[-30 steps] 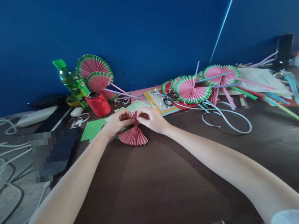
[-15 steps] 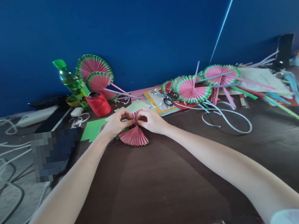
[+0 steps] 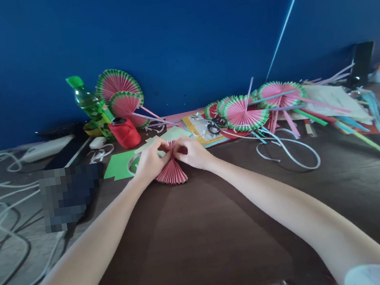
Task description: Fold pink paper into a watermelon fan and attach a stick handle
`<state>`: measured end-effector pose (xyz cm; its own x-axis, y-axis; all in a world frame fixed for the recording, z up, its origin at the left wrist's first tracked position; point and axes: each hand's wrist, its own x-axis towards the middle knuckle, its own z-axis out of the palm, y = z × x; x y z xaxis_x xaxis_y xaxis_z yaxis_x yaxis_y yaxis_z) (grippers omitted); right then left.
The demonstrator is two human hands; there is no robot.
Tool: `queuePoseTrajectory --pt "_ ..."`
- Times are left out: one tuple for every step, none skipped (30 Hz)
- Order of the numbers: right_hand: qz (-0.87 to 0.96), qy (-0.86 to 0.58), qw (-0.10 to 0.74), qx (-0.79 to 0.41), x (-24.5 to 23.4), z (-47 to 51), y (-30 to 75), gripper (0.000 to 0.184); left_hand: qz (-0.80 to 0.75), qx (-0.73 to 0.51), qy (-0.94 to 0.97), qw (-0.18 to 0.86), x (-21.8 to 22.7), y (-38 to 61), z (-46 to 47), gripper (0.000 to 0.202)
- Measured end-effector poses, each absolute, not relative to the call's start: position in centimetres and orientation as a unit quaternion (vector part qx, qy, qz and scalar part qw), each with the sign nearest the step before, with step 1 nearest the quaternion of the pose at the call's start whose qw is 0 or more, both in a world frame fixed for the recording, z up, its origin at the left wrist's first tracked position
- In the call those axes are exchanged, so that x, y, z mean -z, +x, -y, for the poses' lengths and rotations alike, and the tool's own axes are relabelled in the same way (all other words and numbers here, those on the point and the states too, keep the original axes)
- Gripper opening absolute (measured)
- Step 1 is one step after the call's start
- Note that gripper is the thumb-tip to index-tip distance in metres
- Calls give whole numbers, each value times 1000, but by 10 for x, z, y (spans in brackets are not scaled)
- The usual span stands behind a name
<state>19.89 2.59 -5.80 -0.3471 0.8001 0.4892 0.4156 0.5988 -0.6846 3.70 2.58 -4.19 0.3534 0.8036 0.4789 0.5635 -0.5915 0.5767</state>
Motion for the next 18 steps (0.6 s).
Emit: queuePoseTrajectory --pt "789 -386 420 -229 58 -26 199 6 -424 -378 808 154 42 37 -25 8" --pt "787 -386 422 -232 58 -26 199 7 -424 -380 807 155 42 37 -25 9" --pt "781 -387 428 -239 57 -26 199 7 -423 -385 805 160 42 37 -25 10" --pt "771 -389 437 -249 57 -26 199 6 -420 -391 801 168 42 37 -26 11" --pt "760 -393 447 -262 58 -27 199 5 -416 -398 798 177 42 37 -27 11" --pt "749 -398 454 -272 58 -27 200 5 -413 -405 794 186 42 36 -28 11" --pt "743 -402 457 -278 58 -28 200 6 -409 -411 791 194 42 36 -29 11" --pt "742 -404 456 -279 58 -28 200 6 -407 -416 787 202 42 36 -30 10" --pt "746 -403 452 -275 58 -29 200 6 -405 -420 784 211 43 37 -30 10" --pt "752 -400 448 -272 58 -29 200 6 -404 -424 780 219 43 37 -31 9" --pt "757 -394 444 -272 58 -29 200 6 -403 -427 777 228 43 37 -31 9" --pt "759 -389 442 -276 58 -30 201 6 -403 -430 773 237 43 37 -32 9" --pt "759 -387 441 -282 58 -30 201 7 -402 -432 769 247 43 37 -32 9" --pt "758 -387 440 -287 58 -30 201 7 -400 -434 766 256 43 37 -32 9" --pt "755 -390 441 -290 58 -30 201 8 -399 -435 763 264 43 37 -33 9" --pt "752 -394 442 -292 58 -30 201 8 -397 -436 761 272 44 37 -33 10" --pt "748 -398 443 -294 58 -30 201 9 -394 -436 759 279 44 37 -34 10" --pt "744 -401 445 -296 58 -30 201 9 -393 -438 757 285 44 37 -35 11"
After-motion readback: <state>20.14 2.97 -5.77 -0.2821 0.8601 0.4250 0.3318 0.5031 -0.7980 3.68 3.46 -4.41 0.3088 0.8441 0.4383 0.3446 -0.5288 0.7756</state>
